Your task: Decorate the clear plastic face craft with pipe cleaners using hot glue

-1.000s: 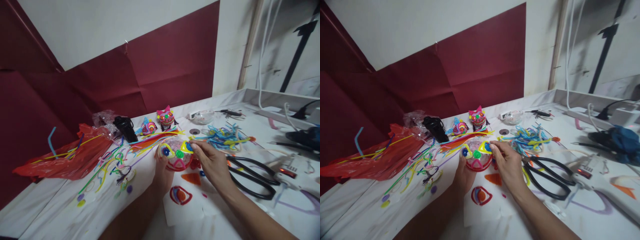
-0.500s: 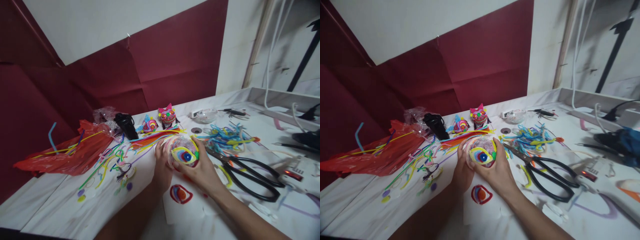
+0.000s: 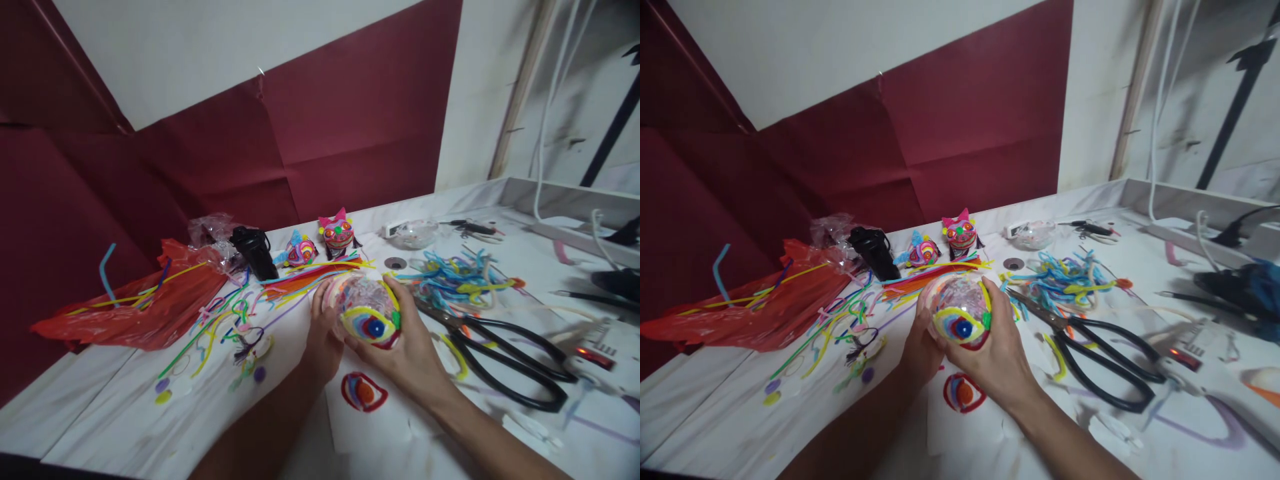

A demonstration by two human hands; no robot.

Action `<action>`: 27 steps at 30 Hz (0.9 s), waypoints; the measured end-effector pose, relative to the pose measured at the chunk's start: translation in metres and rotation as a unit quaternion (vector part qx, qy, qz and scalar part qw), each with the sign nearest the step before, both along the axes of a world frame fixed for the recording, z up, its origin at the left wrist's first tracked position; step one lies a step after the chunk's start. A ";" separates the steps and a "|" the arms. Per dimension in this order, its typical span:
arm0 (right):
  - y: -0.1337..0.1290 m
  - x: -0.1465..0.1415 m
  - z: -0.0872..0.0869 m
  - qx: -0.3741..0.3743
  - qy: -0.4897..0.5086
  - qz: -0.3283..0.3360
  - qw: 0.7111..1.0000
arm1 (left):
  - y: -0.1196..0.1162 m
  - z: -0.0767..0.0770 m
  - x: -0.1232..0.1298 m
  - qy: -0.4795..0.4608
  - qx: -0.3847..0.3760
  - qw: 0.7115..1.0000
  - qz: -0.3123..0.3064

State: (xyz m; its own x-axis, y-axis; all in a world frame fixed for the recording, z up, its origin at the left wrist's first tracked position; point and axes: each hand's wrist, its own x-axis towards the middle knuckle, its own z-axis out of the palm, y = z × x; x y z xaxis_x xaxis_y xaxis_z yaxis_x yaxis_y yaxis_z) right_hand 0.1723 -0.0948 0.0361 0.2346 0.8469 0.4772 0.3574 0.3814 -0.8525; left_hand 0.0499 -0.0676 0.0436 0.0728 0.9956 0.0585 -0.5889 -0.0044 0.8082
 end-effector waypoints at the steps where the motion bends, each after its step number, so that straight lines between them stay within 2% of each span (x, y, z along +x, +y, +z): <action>1: 0.000 0.000 0.000 0.005 -0.004 -0.001 1.000 | 0.000 0.000 0.000 -0.013 0.007 1.000 -0.006; 8: 0.000 -0.002 -0.002 0.030 -0.030 -0.003 0.999 | -0.002 -0.003 -0.001 -0.007 0.044 0.999 -0.024; 14: 0.000 -0.001 -0.003 0.036 -0.036 0.004 0.999 | -0.003 -0.004 -0.002 0.013 0.033 0.999 -0.014; 27: -0.002 0.001 0.004 0.106 -0.082 0.006 0.991 | -0.003 -0.002 -0.001 0.021 0.021 1.000 -0.001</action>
State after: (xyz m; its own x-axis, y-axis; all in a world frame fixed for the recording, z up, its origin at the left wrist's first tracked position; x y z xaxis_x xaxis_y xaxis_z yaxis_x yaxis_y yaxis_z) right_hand 0.1733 -0.0969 0.0400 0.1293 0.7262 0.6753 0.4784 0.5508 -0.6839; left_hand 0.0486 -0.0705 0.0413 0.0787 0.9922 0.0963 -0.5544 -0.0367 0.8314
